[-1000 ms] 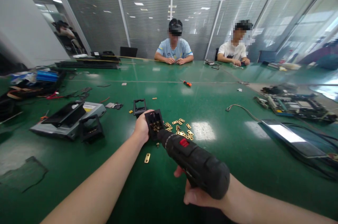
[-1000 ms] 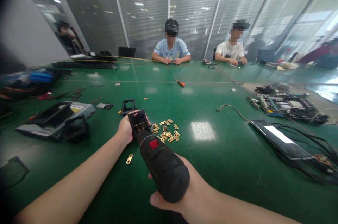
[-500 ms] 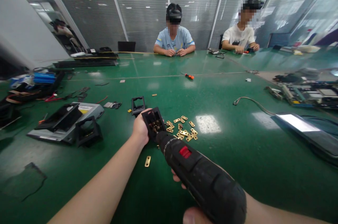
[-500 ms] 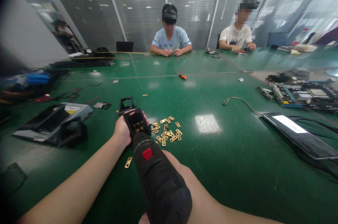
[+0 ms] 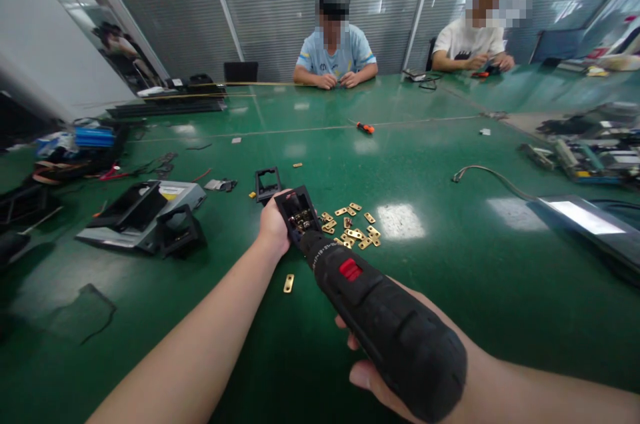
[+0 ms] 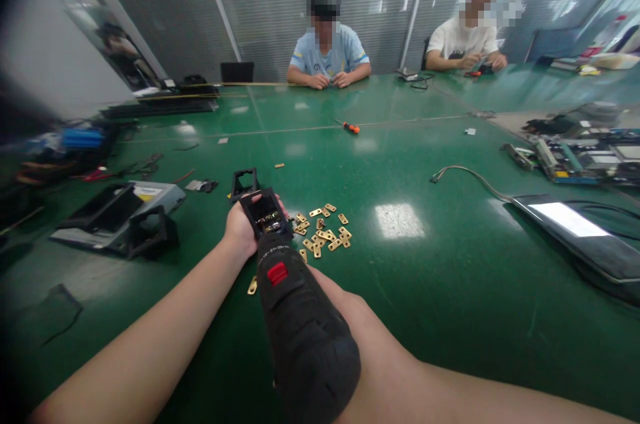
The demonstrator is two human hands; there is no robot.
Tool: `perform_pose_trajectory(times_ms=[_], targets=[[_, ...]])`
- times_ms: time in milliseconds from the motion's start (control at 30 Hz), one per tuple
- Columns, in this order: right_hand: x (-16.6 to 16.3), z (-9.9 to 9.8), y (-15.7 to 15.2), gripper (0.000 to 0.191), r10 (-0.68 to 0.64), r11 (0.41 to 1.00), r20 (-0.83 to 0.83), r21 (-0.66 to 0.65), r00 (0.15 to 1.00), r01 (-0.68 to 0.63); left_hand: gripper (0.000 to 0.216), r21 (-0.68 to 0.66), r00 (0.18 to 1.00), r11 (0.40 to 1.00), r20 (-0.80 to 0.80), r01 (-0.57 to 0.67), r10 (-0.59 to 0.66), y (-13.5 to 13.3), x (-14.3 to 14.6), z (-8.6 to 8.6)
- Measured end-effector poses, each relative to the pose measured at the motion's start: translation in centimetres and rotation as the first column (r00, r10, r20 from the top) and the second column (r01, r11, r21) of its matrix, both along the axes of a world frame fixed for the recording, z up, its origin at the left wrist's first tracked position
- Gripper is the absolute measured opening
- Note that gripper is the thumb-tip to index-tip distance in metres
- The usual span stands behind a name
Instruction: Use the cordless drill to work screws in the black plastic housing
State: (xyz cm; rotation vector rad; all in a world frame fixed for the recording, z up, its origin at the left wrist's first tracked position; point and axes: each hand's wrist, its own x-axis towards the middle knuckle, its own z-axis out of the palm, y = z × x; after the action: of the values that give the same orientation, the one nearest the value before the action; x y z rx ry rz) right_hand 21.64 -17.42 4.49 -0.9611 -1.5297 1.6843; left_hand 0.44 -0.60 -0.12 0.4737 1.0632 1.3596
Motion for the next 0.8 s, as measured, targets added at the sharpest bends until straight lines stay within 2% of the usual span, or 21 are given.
perform_pose_trajectory(times_ms=[100,367,500,633,800], targets=[[0.5,-0.6,-0.6,0.061,-0.032,0.999,0.034,0.034,0.999,0.031,0.026,0.001,1.000,1.000,-0.002,0.018,-0.018,0.1,-0.1,-0.1],[0.3,-1.3,-0.4,0.057,-0.012,0.999,0.032,0.039,0.999,0.011,0.024,0.008,1.000,1.000,0.003,0.029,-0.029,0.1,-0.2,0.0],[0.3,-1.4,-0.5,0.062,-0.015,1.000,0.039,0.025,0.999,0.014,0.023,0.012,0.999,0.999,-0.007,0.034,-0.034,-0.1,-0.2,0.2],[-0.1,-0.7,-0.3,0.069,0.004,1.000,-0.020,-0.030,1.000,-0.005,0.021,0.020,0.999,0.999,-0.019,0.036,-0.036,-0.2,-0.3,0.2],[-0.4,-0.2,0.0,0.080,0.004,1.000,-0.054,-0.005,0.999,-0.004,0.023,0.028,0.998,0.998,-0.024,0.057,-0.057,-0.1,-0.4,0.1]])
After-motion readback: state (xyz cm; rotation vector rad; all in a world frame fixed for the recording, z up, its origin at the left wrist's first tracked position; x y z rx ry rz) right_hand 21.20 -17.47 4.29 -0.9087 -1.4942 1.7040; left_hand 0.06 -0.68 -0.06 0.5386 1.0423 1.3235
